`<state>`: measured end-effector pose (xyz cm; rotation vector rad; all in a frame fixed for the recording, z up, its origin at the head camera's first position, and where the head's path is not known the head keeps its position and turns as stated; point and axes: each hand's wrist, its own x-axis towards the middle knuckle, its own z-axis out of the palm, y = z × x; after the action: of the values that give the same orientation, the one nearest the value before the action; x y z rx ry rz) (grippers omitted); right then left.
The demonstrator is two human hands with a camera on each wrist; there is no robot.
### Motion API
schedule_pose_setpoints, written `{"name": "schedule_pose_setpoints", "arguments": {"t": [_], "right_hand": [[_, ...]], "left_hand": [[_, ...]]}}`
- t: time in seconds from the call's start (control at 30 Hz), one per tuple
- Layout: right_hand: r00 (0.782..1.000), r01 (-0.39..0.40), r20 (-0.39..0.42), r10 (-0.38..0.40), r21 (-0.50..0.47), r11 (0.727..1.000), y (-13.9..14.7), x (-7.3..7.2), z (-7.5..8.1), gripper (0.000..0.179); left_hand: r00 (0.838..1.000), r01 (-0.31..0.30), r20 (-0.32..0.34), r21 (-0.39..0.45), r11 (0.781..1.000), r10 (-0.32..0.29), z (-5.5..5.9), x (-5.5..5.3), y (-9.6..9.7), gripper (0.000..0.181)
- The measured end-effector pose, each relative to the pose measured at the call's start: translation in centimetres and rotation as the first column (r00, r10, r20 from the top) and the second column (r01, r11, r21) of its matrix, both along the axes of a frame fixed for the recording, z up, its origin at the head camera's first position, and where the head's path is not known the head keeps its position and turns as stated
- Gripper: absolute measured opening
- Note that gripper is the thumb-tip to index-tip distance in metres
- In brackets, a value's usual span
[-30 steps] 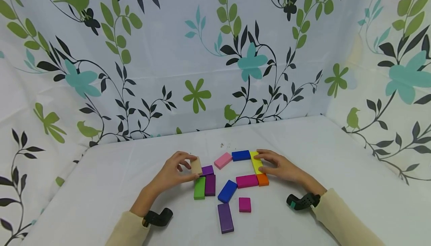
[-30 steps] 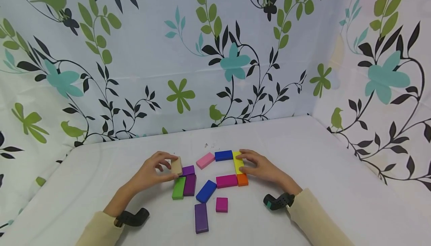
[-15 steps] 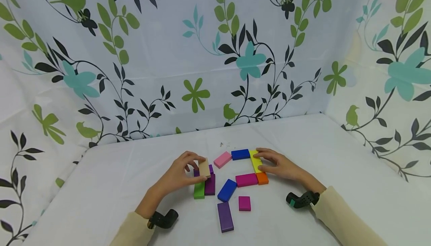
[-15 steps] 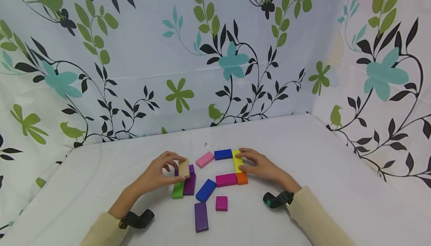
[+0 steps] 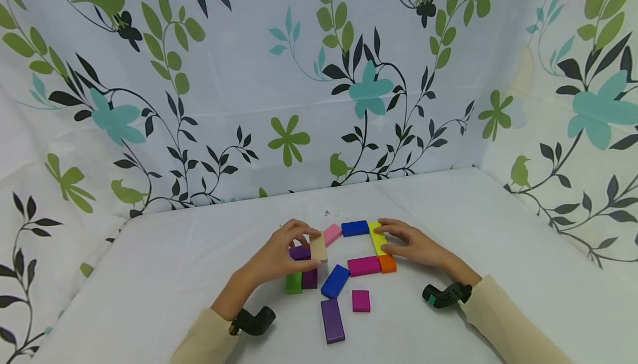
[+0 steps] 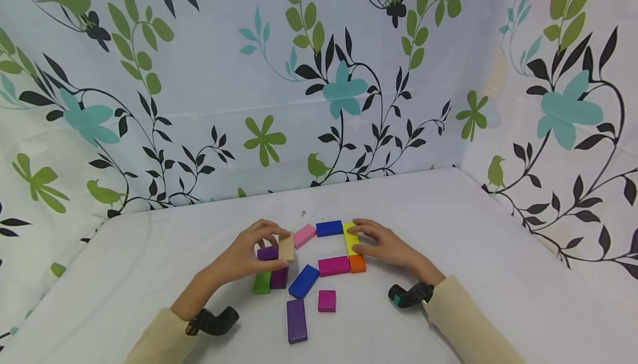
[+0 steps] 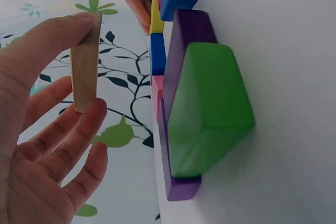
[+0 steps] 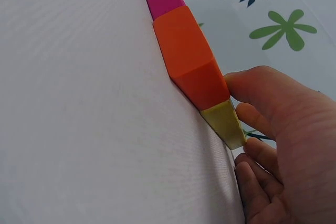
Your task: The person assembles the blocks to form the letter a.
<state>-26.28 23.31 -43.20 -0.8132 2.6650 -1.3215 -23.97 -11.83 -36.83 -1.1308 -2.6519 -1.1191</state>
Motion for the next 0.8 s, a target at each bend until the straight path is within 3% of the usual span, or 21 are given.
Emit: {"name": "schedule_pose_setpoints", "arguments": {"t": [0.1, 0.3, 0.8], "right_hand": [[1.000, 0.003, 0.001, -0.003, 0.004, 1.000, 0.0, 0.0, 0.1, 0.042], [1.000, 0.003, 0.015, -0.003, -0.005, 1.000, -0.2, 0.1, 0.4, 0.043], [0.999, 0.022, 0.028, -0.022, 0.010, 1.000, -0.3, 0.1, 0.3, 0.044]], "left_hand": [[0.999, 0.023, -0.027, 0.013, 1.000, -0.023, 0.1, 0.0, 0.5, 0.049], [0.999, 0.052, -0.015, 0.034, 0.998, -0.051, 0.2, 0.3, 1.5, 0.050], [0.988, 0.134, 0.081, 0.006, 0.991, -0.134, 0.3, 1.4, 4.2, 0.052]]}}
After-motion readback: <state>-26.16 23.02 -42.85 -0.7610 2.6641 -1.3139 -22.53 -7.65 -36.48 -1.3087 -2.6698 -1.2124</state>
